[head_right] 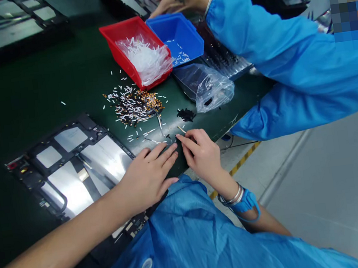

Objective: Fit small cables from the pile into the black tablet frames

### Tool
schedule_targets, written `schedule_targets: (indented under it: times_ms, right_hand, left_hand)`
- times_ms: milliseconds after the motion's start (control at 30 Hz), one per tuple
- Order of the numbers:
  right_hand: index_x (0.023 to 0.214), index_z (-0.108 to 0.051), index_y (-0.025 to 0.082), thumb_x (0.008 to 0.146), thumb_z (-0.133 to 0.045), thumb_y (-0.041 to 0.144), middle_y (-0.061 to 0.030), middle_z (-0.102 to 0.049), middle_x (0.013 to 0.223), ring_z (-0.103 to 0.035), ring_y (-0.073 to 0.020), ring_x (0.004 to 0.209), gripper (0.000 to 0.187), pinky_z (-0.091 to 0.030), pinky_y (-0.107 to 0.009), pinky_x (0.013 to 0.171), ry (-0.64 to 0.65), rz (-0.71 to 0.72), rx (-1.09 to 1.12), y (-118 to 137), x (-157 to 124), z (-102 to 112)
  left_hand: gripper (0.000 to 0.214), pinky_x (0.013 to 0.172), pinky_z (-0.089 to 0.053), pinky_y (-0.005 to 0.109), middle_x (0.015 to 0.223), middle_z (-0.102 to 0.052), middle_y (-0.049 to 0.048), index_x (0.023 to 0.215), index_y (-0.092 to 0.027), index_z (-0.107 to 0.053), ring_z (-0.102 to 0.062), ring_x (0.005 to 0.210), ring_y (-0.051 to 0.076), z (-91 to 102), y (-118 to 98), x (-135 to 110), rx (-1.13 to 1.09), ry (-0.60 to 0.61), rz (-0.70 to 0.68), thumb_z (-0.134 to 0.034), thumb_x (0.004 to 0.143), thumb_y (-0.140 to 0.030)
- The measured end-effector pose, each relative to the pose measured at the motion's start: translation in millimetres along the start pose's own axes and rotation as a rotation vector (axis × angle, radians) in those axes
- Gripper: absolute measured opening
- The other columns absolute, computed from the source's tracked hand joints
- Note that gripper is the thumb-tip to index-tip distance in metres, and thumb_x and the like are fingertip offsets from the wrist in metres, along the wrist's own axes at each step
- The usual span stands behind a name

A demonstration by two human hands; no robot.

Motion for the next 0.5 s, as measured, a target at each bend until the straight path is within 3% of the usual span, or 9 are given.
schedule_targets:
  times_ms: [200, 300, 400, 500]
  right_hand:
    - [0.092, -0.069, 0.019, 0.086, -0.057, 0.016, -0.005, -0.068, 0.085, -0.063, -0.0167, 0.079, 0.014, -0.052, -0.028, 0.065, -0.032, -0.085, 0.123, -9.9, 9.2, 10.2]
    - [0.08, -0.068, 0.019, 0.086, -0.057, 0.016, -0.0042, -0.07, 0.08, -0.064, -0.0164, 0.075, 0.012, -0.051, -0.028, 0.065, -0.015, -0.034, 0.083, -8.9, 15.4, 17.6]
    - [0.079, -0.067, 0.019, 0.087, -0.056, 0.016, -0.0035, -0.07, 0.078, -0.063, -0.0155, 0.072, 0.014, -0.049, -0.027, 0.063, 0.049, 0.042, 0.051, -4.6, 20.7, 20.7]
    - [0.078, -0.067, 0.019, 0.087, -0.056, 0.018, -0.0028, -0.071, 0.077, -0.061, -0.0155, 0.072, 0.014, -0.047, -0.027, 0.062, 0.111, 0.106, 0.01, 0.1, 25.8, 19.5]
  left_hand:
    - [0.052, 0.097, -0.038, 0.044, 0.151, -0.036, 0.0074, 0.139, -0.012, -0.045, -0.037, 0.134, 0.032, 2.7, 2.3, -1.0, -0.042, 0.011, 0.02, -0.038, 0.097, -0.041]
    - [0.046, 0.099, -0.037, 0.046, 0.149, -0.04, 0.0053, 0.135, -0.016, -0.051, -0.035, 0.135, 0.033, 5.0, 2.9, -2.6, -0.064, -0.023, 0.036, -0.041, 0.096, -0.037]
    - [0.042, 0.101, -0.035, 0.048, 0.144, -0.047, 0.0092, 0.129, -0.013, -0.057, -0.037, 0.134, 0.033, 9.5, -1.3, -5.5, -0.028, -0.106, 0.016, -0.043, 0.094, -0.033]
    - [0.041, 0.099, -0.036, 0.046, 0.131, -0.057, 0.0179, 0.122, -0.008, -0.061, -0.051, 0.122, 0.032, 10.8, -11.2, -10.3, 0.053, -0.122, -0.014, -0.048, 0.091, -0.031]
Point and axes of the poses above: each hand's wrist, its own x-axis towards the middle knuckle, its own z-axis out of the back of the hand, y = z × x, the point moved 2 cm from there along x, towards the middle knuckle
